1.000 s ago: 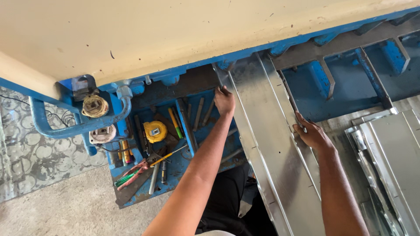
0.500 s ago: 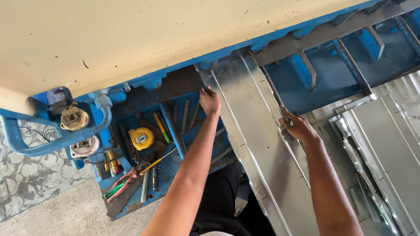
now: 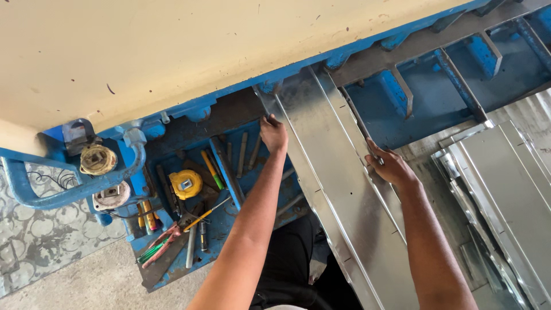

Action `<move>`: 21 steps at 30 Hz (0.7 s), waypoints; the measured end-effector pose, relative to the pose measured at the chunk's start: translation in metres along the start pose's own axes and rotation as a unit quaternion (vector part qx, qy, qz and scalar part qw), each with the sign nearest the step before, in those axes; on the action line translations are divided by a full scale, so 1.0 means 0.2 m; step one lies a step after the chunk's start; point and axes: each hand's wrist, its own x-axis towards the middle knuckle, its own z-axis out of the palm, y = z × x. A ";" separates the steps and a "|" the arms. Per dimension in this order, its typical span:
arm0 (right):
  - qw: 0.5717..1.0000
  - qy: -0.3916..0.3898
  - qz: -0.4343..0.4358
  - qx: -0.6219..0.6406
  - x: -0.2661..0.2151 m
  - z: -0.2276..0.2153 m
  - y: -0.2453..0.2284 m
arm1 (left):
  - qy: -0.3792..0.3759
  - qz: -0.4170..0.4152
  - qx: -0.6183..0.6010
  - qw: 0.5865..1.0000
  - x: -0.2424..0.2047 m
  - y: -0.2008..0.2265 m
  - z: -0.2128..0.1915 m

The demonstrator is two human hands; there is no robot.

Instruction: The person repeatedly feeds a metal sheet into a press brake, bends it, and removes it. They handle multiple metal sheets one at a time, aligning each sheet in the machine before actuating the press and then retrieving the bent piece.

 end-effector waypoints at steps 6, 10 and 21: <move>1.000 -0.002 0.005 0.009 0.00 -0.01 -0.01 | 0.001 -0.002 0.000 1.000 0.00 0.01 0.00; 1.000 -0.002 0.008 0.009 0.00 0.00 -0.01 | -0.006 -0.019 -0.005 1.000 0.00 0.01 0.00; 1.000 0.014 -0.002 0.024 0.01 0.01 0.00 | 0.014 0.009 -0.005 1.000 0.02 -0.04 0.03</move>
